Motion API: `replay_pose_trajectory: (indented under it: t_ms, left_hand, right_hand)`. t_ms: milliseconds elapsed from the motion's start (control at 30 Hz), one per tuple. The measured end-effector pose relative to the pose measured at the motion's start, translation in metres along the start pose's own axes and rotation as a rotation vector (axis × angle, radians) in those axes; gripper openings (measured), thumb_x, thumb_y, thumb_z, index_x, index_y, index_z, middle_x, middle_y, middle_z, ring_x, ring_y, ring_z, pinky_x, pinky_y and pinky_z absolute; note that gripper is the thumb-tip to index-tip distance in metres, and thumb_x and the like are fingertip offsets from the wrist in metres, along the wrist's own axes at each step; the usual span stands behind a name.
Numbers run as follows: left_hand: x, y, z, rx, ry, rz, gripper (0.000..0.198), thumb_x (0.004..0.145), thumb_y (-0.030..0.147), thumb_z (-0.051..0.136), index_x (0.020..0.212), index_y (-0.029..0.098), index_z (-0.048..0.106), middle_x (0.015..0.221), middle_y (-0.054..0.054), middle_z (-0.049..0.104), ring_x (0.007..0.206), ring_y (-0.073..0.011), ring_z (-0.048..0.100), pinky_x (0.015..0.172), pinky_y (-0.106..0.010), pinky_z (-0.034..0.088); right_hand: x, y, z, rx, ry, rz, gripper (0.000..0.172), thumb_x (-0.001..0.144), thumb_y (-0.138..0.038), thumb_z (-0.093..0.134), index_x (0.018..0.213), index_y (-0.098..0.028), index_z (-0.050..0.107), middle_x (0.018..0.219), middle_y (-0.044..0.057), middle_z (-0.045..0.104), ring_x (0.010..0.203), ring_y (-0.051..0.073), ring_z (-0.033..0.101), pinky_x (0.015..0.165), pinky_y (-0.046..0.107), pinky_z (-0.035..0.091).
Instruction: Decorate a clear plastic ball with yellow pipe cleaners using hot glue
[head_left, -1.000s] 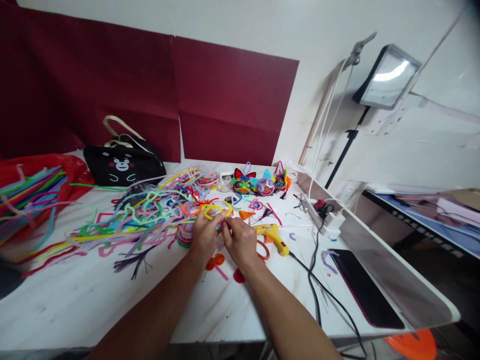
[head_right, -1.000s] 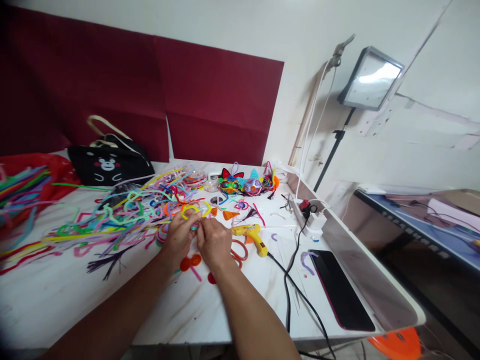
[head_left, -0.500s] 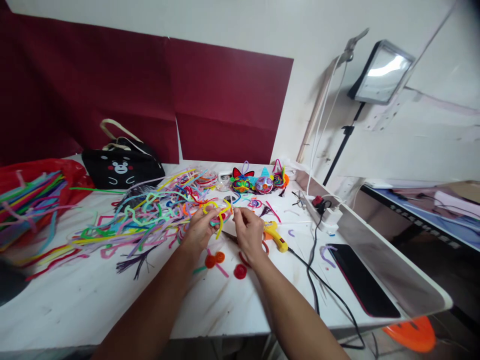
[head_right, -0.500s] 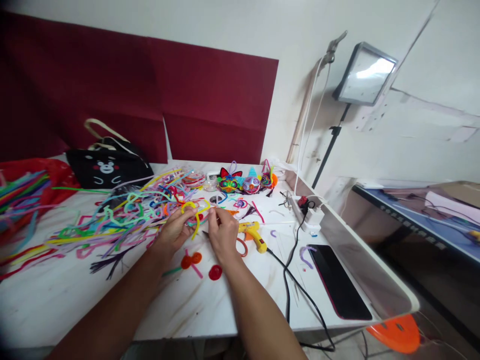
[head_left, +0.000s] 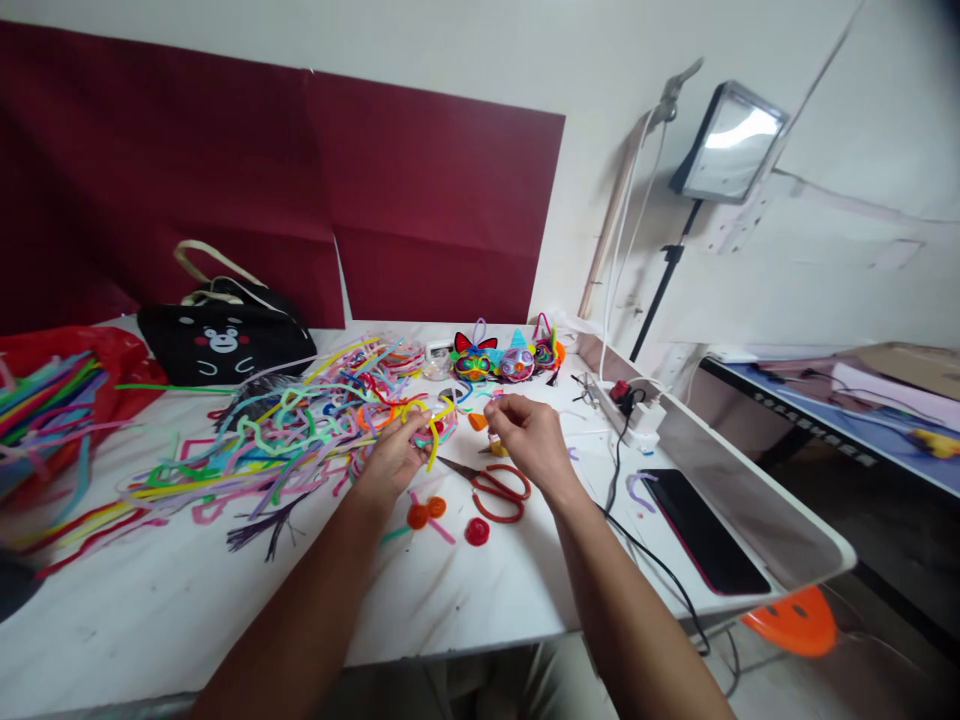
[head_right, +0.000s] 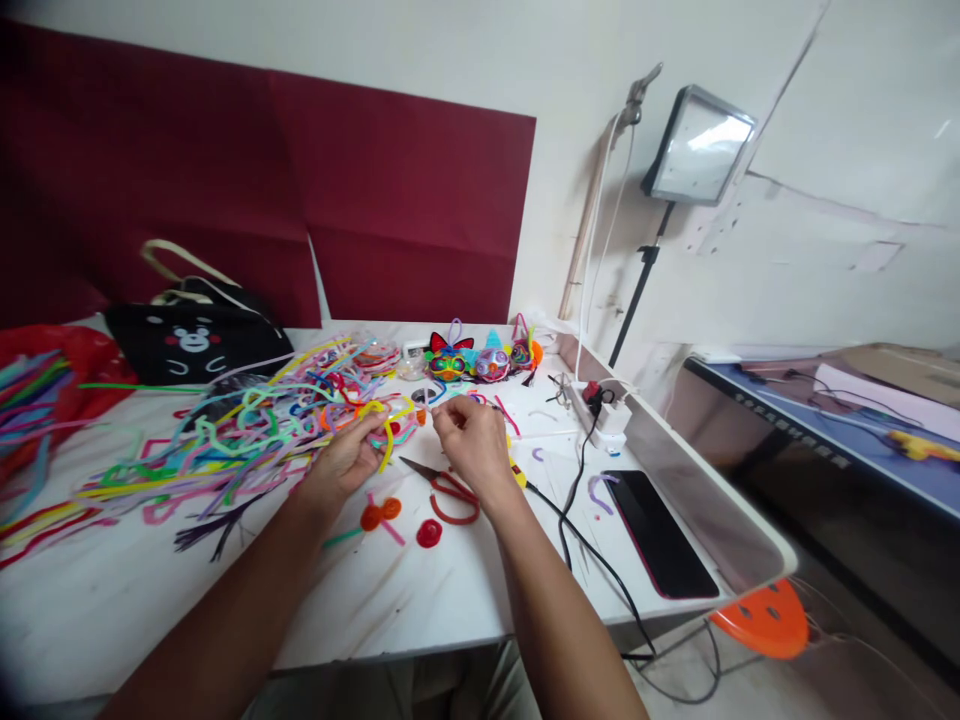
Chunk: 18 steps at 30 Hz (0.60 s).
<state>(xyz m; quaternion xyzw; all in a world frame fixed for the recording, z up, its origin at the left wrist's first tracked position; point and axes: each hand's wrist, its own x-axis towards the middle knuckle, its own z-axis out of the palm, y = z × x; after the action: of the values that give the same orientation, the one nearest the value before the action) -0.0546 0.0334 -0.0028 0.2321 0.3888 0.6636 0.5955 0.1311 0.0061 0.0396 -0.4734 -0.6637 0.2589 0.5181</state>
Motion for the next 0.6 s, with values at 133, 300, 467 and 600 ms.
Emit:
replay_pose_trajectory:
  t_ms: [133, 300, 467, 600]
  left_hand:
    - [-0.001, 0.001, 0.001, -0.023, -0.018, -0.027, 0.033, 0.056, 0.008, 0.084, 0.073, 0.017, 0.058, 0.063, 0.005, 0.062, 0.052, -0.0072, 0.057, 0.047, -0.017, 0.041]
    - [-0.002, 0.003, 0.004, -0.049, -0.038, -0.056, 0.036, 0.057, 0.004, 0.084, 0.079, 0.018, 0.059, 0.062, 0.007, 0.062, 0.053, -0.0072, 0.06, 0.049, -0.015, 0.045]
    - [-0.008, 0.006, 0.009, -0.073, -0.036, -0.067, 0.031, 0.061, 0.002, 0.081, 0.074, 0.017, 0.057, 0.058, 0.007, 0.061, 0.047, -0.0049, 0.055, 0.043, -0.012, 0.04]
    - [-0.01, 0.007, 0.011, -0.073, -0.044, -0.096, 0.028, 0.062, 0.004, 0.079, 0.068, 0.017, 0.054, 0.055, 0.006, 0.06, 0.044, -0.006, 0.053, 0.044, -0.015, 0.042]
  right_hand:
    - [-0.019, 0.003, -0.012, -0.171, -0.033, 0.03, 0.019, 0.087, -0.029, 0.06, 0.074, -0.019, 0.071, 0.061, 0.0, 0.066, 0.056, 0.013, 0.055, 0.055, 0.024, 0.036]
    - [-0.036, 0.016, -0.008, -0.255, -0.121, 0.129, 0.015, 0.086, -0.025, 0.061, 0.077, -0.018, 0.072, 0.064, 0.0, 0.066, 0.059, 0.013, 0.054, 0.057, 0.024, 0.033]
    - [-0.04, 0.016, 0.009, -0.266, -0.18, 0.125, 0.013, 0.085, -0.022, 0.063, 0.076, -0.018, 0.072, 0.062, -0.001, 0.065, 0.057, 0.012, 0.053, 0.057, 0.023, 0.032]
    - [-0.04, 0.012, 0.015, -0.263, -0.189, 0.098, 0.013, 0.085, -0.022, 0.064, 0.074, -0.018, 0.071, 0.062, -0.001, 0.066, 0.057, 0.012, 0.055, 0.058, 0.022, 0.033]
